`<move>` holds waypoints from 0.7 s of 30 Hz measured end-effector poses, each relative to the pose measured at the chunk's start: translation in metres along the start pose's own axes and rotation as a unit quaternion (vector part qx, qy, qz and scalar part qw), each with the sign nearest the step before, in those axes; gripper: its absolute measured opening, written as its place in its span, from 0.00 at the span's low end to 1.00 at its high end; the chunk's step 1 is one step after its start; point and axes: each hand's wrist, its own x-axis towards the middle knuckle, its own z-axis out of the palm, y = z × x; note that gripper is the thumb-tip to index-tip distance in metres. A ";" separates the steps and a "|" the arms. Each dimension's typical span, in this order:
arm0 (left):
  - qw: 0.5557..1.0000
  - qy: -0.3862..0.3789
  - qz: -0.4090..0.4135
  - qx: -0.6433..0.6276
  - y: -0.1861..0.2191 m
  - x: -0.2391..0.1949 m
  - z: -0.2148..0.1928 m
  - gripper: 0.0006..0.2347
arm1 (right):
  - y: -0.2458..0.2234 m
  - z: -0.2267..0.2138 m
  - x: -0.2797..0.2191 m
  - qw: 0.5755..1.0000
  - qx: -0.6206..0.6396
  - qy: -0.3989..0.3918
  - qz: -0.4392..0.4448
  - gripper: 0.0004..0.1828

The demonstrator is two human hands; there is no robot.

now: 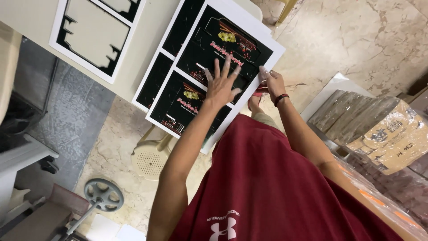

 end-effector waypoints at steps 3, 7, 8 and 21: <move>0.998 0.038 0.056 0.013 -0.001 0.000 0.028 0.24 | -0.006 -0.002 0.004 0.998 -0.053 -0.017 0.001 0.28; 0.995 0.056 0.084 0.000 -0.003 0.018 0.044 0.23 | -0.014 0.011 -0.003 0.997 -0.082 -0.009 -0.003 0.26; 0.994 0.068 0.090 -0.005 -0.005 0.021 0.047 0.21 | -0.015 0.012 0.001 0.996 -0.085 0.000 -0.005 0.26; 0.988 0.151 0.002 -0.044 -0.019 0.038 0.035 0.18 | 0.025 0.039 0.019 0.983 -0.033 0.173 0.053 0.32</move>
